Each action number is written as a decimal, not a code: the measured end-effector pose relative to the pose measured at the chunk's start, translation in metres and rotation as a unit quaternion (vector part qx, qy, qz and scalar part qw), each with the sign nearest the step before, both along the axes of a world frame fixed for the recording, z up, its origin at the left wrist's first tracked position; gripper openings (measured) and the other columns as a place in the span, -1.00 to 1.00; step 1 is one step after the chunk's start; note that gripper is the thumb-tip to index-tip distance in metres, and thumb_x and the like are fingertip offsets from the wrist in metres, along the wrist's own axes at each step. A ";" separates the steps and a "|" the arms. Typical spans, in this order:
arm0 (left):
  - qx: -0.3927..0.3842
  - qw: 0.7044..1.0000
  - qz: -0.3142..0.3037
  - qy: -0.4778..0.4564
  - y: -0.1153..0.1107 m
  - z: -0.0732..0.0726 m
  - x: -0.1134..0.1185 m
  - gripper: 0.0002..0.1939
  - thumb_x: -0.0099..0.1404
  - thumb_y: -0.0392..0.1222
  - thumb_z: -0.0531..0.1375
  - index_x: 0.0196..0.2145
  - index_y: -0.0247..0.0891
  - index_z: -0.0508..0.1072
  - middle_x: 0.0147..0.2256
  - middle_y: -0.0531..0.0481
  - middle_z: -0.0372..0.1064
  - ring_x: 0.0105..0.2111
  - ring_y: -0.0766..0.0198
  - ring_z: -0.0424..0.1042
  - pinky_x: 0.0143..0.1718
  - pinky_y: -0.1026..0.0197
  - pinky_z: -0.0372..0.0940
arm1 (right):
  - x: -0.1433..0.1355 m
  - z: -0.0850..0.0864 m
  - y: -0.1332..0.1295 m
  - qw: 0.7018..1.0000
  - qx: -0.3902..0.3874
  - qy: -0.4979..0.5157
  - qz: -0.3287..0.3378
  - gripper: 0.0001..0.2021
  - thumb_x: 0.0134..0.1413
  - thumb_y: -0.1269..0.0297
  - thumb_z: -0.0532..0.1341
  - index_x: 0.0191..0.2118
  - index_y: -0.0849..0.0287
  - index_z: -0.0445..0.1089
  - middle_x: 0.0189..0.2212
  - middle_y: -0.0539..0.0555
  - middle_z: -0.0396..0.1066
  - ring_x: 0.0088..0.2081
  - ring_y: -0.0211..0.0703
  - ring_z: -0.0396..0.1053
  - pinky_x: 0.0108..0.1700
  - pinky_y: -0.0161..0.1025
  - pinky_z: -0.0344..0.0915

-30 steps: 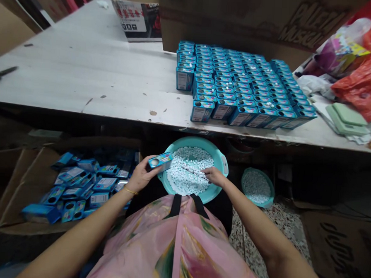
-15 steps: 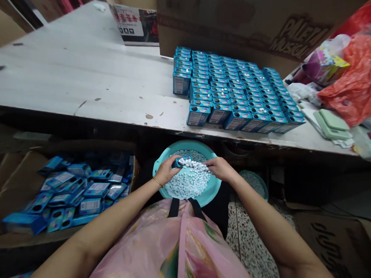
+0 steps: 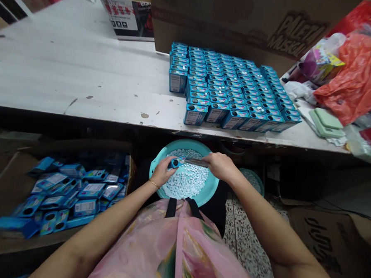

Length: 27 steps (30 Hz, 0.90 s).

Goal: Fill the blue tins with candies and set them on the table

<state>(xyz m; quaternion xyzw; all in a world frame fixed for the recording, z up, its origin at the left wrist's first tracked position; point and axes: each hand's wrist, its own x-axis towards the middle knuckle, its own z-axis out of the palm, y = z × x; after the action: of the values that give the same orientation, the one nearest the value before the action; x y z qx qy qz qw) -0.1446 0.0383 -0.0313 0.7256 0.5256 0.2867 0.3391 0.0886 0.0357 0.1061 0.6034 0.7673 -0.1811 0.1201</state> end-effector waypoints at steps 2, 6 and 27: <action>-0.004 0.999 0.051 -0.013 -0.001 0.006 -0.010 -0.55 0.14 -0.05 0.14 -0.02 -0.22 0.27 -0.11 -0.05 0.34 -0.12 0.19 0.34 -0.06 0.19 0.21 | 0.014 -0.027 -0.003 0.999 0.032 0.003 -0.041 -0.62 0.14 0.39 -0.05 0.04 0.03 0.28 -0.13 0.08 0.36 -0.15 -0.13 0.31 -0.16 -0.24 0.19; -0.025 0.991 0.128 -0.021 -0.004 0.012 -0.025 -0.51 0.14 0.06 0.12 -0.02 -0.23 0.24 -0.27 0.01 0.38 -0.28 0.23 0.38 -0.18 0.21 0.26 | 0.008 -0.101 -0.010 0.991 0.060 -0.064 -0.098 -0.56 0.17 0.49 -0.19 0.14 0.29 0.14 -0.10 0.28 0.29 -0.16 -0.08 0.30 -0.14 -0.18 0.19; -0.011 0.986 0.129 -0.106 0.009 0.012 -0.028 -0.60 0.11 -0.01 0.16 -0.12 -0.26 0.28 -0.26 0.01 0.35 -0.25 0.26 0.34 -0.13 0.19 0.25 | -0.021 -0.178 -0.037 0.958 -0.192 0.207 -0.039 -0.52 -0.12 0.58 0.02 -0.09 0.06 0.43 -0.19 -0.06 0.48 -0.20 -0.27 0.40 -0.23 -0.47 0.23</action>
<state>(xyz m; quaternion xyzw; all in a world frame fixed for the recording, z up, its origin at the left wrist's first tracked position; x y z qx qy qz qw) -0.1729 0.0471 -0.0190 0.6133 0.5790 0.3979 0.3610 0.0678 -0.0010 -0.0724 0.5480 0.7018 -0.4506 0.0647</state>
